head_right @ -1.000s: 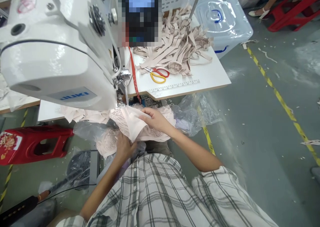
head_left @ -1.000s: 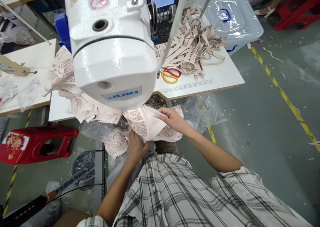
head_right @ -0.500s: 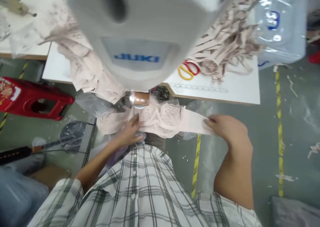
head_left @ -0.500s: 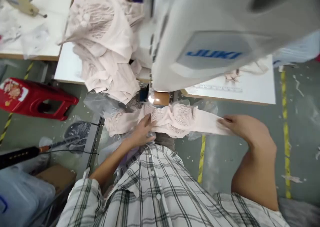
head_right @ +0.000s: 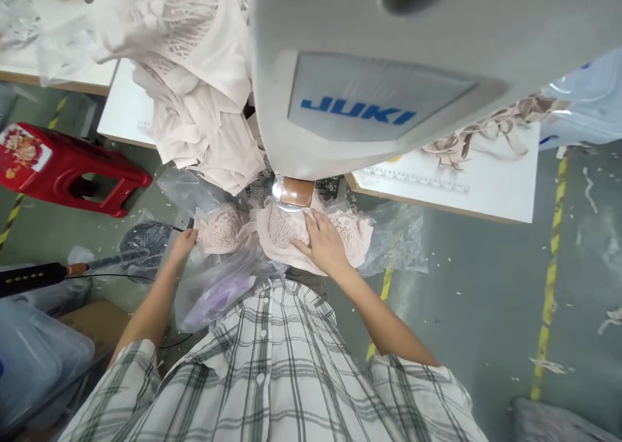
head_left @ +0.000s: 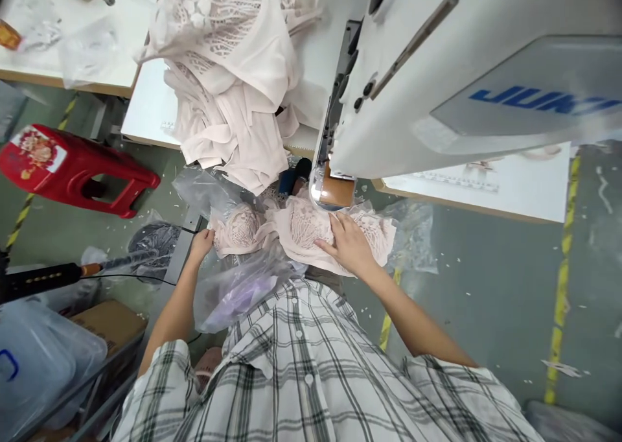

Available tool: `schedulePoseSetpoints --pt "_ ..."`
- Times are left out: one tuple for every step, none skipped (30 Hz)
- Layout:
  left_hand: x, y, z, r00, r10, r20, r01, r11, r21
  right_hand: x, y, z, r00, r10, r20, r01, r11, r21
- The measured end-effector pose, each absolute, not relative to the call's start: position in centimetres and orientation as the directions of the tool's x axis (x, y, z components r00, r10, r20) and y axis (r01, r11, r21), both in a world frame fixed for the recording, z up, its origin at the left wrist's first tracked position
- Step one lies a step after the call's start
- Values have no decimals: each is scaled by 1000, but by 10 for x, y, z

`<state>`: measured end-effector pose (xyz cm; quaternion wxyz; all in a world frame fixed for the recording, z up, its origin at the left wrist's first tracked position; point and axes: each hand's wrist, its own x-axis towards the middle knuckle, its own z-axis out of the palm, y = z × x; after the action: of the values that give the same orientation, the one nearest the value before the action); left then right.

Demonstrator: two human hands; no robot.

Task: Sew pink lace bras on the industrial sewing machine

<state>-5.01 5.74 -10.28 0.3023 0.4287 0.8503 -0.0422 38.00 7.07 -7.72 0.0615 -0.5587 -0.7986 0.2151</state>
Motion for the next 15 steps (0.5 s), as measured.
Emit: schedulePoseSetpoints --pt "-49 54 -98 -455 719 -526 763 619 185 387 66 -77 -363 919 -153 862 268 -431" --pt "-48 51 -92 -460 738 -493 773 606 187 393 64 -73 -357 918 -171 855 248 -456" --pt "-45 49 -82 -461 761 -457 783 591 193 397 63 -68 -346 921 -182 847 223 -482" --pt "-40 46 -71 -459 784 -418 794 573 204 398 65 -60 -327 929 -176 838 198 -508" --pt "-33 44 -58 -450 807 -381 806 551 216 396 68 -50 -303 941 -149 826 181 -534" --pt "-21 42 -44 -430 834 -345 821 520 236 391 71 -38 -285 952 -107 807 179 -562" --pt "-7 40 -29 -398 864 -309 837 480 261 382 76 -26 -287 956 -56 777 198 -598" --pt "10 37 -13 -350 894 -279 855 427 295 370 80 -15 -315 949 -9 733 238 -637" --pt "29 35 3 -274 932 -238 867 347 357 356 84 -6 -394 919 15 666 297 -684" --pt "47 33 19 -195 959 -206 865 267 424 342 88 1 -495 868 32 579 357 -733" --pt "64 31 34 -107 974 -202 840 197 506 328 92 6 -600 800 21 501 395 -770" --pt "77 30 47 -19 976 -215 795 145 590 317 95 9 -693 720 -19 447 409 -796" --pt "86 30 57 63 970 -233 748 109 654 308 97 11 -766 637 -86 421 396 -816" --pt "91 33 65 124 962 -243 701 88 708 302 98 13 -820 553 -148 402 373 -836" --pt "93 39 70 152 961 -232 658 77 749 300 98 16 -842 508 -182 386 332 -861"
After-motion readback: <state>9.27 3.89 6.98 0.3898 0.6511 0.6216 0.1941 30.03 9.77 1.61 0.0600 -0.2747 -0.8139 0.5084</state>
